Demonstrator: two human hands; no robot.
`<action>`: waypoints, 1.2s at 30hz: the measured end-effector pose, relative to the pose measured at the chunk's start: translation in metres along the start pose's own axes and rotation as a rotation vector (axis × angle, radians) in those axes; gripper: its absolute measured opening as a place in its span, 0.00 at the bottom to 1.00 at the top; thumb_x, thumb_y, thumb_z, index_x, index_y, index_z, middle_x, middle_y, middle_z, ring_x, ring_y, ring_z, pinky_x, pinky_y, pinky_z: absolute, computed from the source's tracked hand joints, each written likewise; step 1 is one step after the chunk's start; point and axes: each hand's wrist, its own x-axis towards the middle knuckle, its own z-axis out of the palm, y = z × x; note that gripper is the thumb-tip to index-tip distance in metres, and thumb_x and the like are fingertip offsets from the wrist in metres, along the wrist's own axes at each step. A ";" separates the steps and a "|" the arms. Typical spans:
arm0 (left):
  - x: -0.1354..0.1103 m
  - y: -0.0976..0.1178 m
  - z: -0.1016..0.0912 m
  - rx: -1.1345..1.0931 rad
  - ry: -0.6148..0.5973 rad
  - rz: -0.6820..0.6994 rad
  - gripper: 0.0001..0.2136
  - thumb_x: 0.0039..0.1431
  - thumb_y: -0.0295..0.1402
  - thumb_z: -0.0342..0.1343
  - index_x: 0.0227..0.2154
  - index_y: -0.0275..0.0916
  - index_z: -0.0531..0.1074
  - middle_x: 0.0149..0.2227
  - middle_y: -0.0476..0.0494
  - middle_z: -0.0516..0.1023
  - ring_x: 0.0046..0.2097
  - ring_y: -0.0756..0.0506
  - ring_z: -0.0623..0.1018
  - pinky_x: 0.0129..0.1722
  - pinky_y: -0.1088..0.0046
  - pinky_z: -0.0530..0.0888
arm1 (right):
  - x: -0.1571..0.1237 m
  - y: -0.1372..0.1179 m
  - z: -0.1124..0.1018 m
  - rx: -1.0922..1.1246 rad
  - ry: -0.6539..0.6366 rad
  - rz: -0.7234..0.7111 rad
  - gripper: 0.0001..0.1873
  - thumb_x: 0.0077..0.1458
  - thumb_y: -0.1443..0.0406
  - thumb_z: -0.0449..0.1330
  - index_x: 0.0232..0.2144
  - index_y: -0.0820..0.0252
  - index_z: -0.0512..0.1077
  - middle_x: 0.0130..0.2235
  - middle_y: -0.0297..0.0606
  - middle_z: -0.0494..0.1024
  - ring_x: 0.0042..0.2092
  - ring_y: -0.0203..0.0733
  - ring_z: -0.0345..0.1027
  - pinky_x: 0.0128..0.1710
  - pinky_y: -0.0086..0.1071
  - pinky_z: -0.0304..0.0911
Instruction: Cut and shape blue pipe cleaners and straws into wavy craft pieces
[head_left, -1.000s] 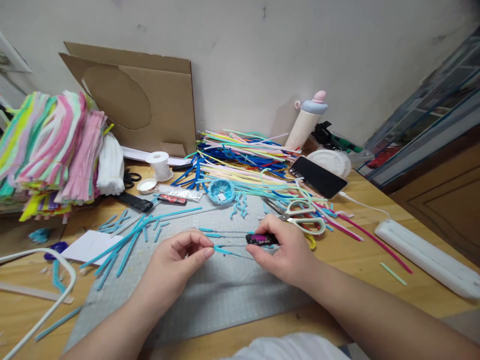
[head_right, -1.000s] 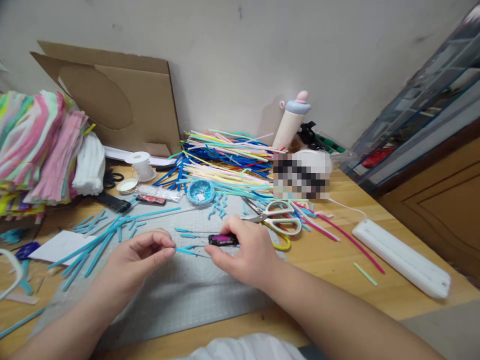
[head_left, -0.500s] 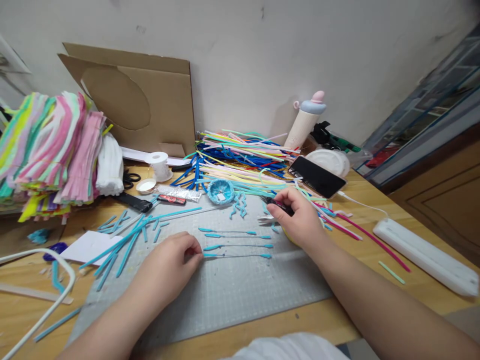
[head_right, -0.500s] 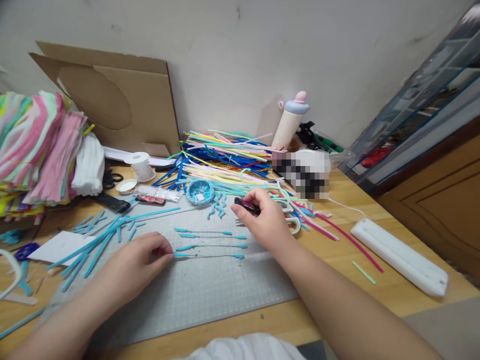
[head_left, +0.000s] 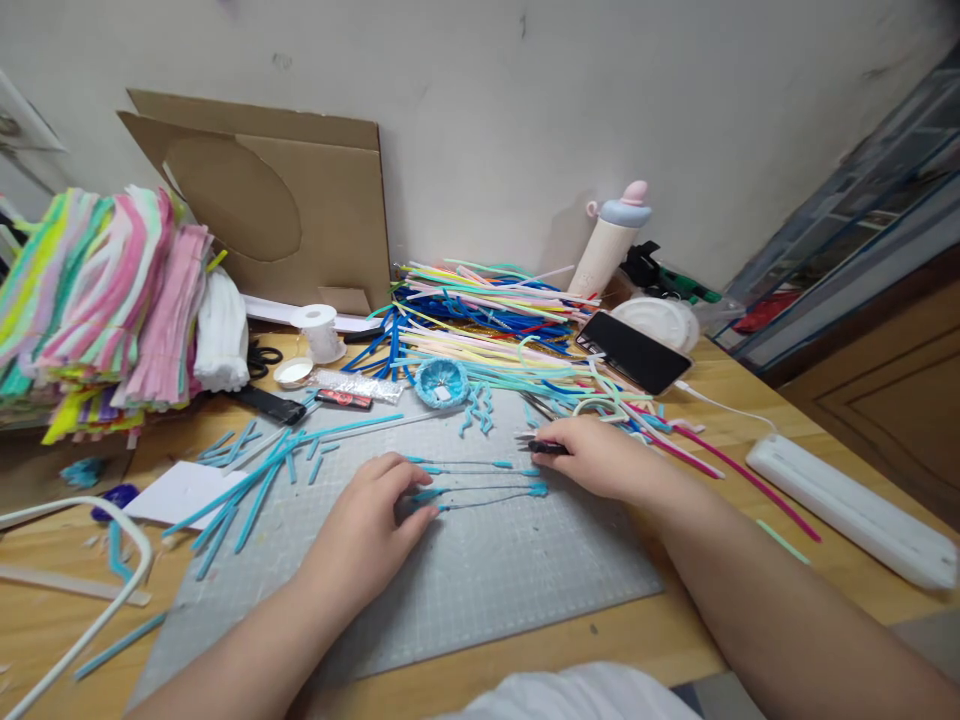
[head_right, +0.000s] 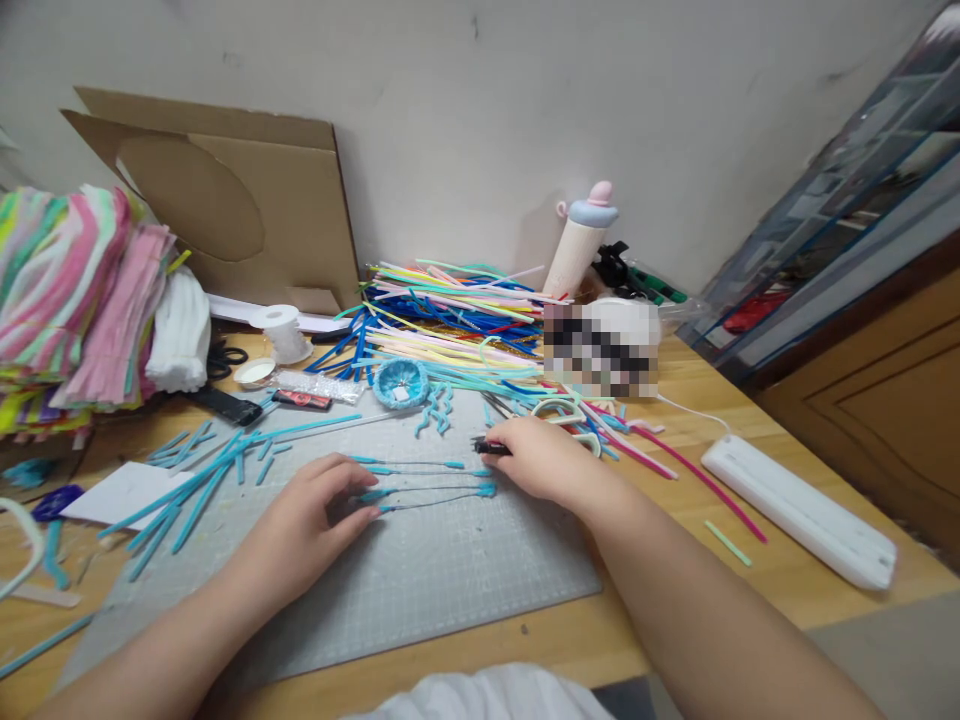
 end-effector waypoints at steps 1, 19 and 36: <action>0.001 0.000 0.002 0.005 0.004 0.015 0.08 0.51 0.32 0.56 0.36 0.41 0.70 0.39 0.44 0.72 0.43 0.43 0.70 0.43 0.65 0.66 | -0.002 0.000 0.000 -0.004 -0.017 -0.002 0.07 0.49 0.61 0.58 0.23 0.57 0.71 0.26 0.34 0.75 0.28 0.38 0.65 0.25 0.28 0.51; 0.007 -0.012 -0.011 0.164 0.086 0.021 0.12 0.49 0.37 0.57 0.38 0.41 0.71 0.42 0.42 0.72 0.46 0.39 0.69 0.46 0.61 0.64 | -0.002 -0.032 0.026 -0.059 0.032 -0.051 0.07 0.50 0.61 0.59 0.33 0.54 0.70 0.33 0.35 0.77 0.35 0.40 0.69 0.30 0.29 0.52; 0.017 0.001 0.012 0.175 0.004 0.061 0.03 0.53 0.32 0.55 0.27 0.42 0.72 0.33 0.47 0.75 0.41 0.42 0.71 0.43 0.62 0.59 | -0.001 -0.044 0.037 -0.058 0.044 -0.087 0.05 0.50 0.66 0.58 0.32 0.53 0.72 0.33 0.33 0.77 0.37 0.40 0.69 0.33 0.29 0.53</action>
